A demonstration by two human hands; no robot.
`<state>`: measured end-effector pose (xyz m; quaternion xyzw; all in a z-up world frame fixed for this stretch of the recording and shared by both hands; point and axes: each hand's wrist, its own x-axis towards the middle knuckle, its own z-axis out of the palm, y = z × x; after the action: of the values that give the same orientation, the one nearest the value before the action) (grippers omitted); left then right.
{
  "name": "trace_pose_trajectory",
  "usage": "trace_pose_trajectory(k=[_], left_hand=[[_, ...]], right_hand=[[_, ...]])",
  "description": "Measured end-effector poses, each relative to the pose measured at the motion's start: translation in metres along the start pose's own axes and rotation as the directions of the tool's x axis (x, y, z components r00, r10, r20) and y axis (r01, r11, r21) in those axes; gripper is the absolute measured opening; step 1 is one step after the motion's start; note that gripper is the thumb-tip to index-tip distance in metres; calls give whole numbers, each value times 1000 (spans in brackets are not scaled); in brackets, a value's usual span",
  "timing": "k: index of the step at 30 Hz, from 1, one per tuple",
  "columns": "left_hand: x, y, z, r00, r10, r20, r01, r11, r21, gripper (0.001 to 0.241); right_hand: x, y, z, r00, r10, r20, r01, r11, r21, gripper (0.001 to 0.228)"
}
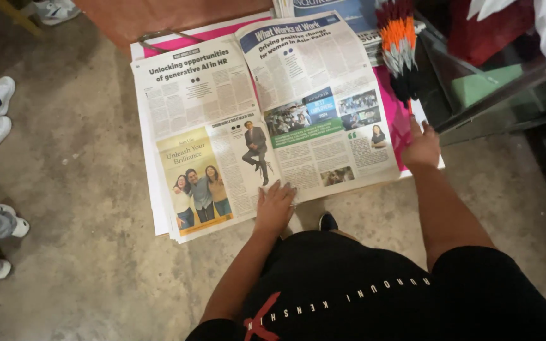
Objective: Dust each page of a newspaper in a stack using a duster.
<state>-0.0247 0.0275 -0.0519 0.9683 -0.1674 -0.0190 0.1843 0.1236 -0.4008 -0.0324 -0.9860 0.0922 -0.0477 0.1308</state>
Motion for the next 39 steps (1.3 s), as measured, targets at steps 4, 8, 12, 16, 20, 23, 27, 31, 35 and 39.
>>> trace_pose_trajectory(k=[4,8,12,16,20,23,27,31,35,39], left_hand=[[6,-2,-2,999,-17,-30,17,1000,4,48],[9,-4,-3,999,-42,28,43,998,-54,48],[9,-3,-7,997,-53,50,56,996,-66,49],[8,3,-14,997,-61,51,64,996,-62,50],[6,3,-12,996,-75,47,78,995,-64,50],[8,3,-14,996,-79,46,83,994,-76,50],[8,6,-20,992,-105,72,112,989,-98,49],[10,22,-38,987,-122,101,132,987,-92,59],[18,38,-65,969,-165,186,187,976,-108,87],[16,39,-64,984,-167,64,178,872,-455,117]], right_hand=[[-33,-38,-10,937,-117,-328,132,991,24,58],[-44,-19,27,979,189,73,-203,910,362,43],[-48,-7,37,935,316,164,-355,851,387,43],[-55,-10,21,969,244,37,-237,877,417,38],[-63,-30,-4,987,159,-3,-147,919,367,31],[-63,-45,-18,990,139,-15,-123,919,375,36],[-64,-68,-42,993,113,33,-116,988,104,20],[-54,-92,-49,966,-138,-216,137,990,-20,14],[-50,-142,-46,955,146,258,-284,703,652,21],[-54,-189,-14,982,-145,120,-65,341,938,19]])
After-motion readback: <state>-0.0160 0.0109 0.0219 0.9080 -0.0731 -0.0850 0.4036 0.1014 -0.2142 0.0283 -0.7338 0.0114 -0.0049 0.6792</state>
